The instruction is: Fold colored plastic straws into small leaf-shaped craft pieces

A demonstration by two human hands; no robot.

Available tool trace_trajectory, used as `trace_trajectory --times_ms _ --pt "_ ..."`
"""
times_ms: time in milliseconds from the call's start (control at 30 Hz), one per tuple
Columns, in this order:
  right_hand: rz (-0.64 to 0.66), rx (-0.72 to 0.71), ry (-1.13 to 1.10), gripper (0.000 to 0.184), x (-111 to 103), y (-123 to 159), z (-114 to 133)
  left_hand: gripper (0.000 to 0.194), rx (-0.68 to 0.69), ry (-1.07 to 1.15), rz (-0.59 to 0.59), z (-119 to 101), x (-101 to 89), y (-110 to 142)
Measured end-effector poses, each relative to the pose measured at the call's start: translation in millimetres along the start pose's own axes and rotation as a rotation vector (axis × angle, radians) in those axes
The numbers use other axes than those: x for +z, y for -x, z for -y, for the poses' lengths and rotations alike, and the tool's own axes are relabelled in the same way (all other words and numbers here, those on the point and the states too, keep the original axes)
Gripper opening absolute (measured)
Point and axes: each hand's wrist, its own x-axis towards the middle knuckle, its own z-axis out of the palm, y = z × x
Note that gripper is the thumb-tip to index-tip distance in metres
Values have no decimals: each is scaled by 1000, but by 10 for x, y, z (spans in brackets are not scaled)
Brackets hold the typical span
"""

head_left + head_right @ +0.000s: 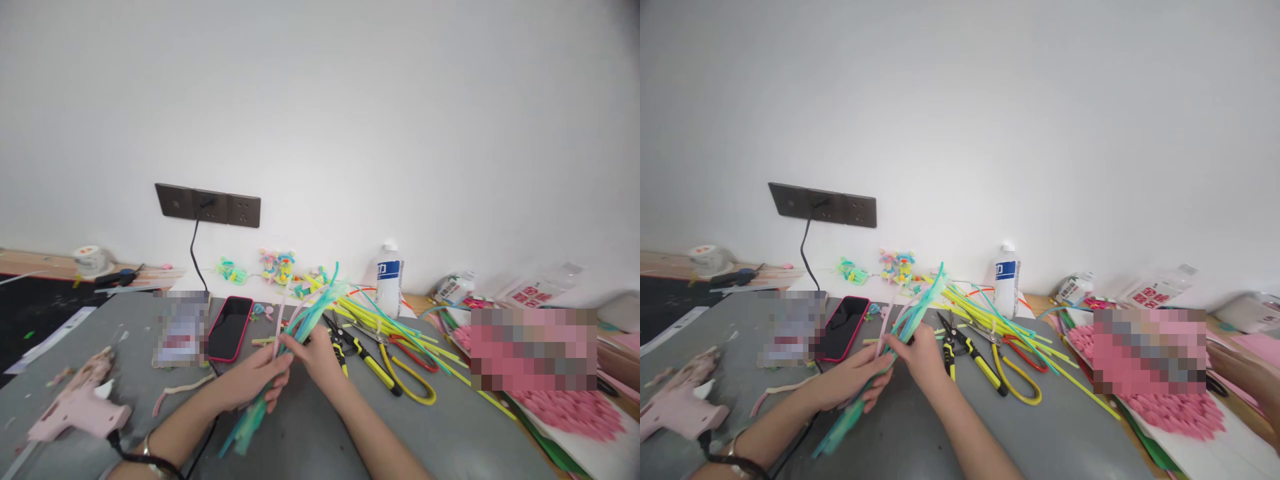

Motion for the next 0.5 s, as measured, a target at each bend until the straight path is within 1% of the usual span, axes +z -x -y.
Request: trace_trajectory --times_ms 33,67,133,200,233,267,300,367,433,500 --pt "39 -31 -9 32 -66 -20 2 48 8 19 30 -4 -5 -5" --pt "79 -64 -29 34 -154 -48 2 49 17 45 18 -19 -16 -12" --pt "64 -110 -53 38 -367 -118 -13 50 80 140 -60 -80 -57 -30" --pt "27 -93 48 32 -568 -181 -62 48 164 239 -132 -161 -111 -47" --pt "57 -92 142 27 -642 -203 -98 47 219 282 -188 -198 -135 -53" --pt "119 -113 230 21 -691 -215 -140 46 260 317 -227 -229 -154 -56" --pt "184 -126 306 15 -715 -218 -184 46 281 339 -246 -252 -165 -57" --pt "288 -117 431 5 -696 -202 -263 45 297 352 -262 -268 -165 -55" --pt "342 -87 535 9 -626 -174 -310 45 289 347 -262 -256 -143 -49" --pt "366 -63 628 14 -550 -155 -322 46 278 342 -260 -234 -119 -46"
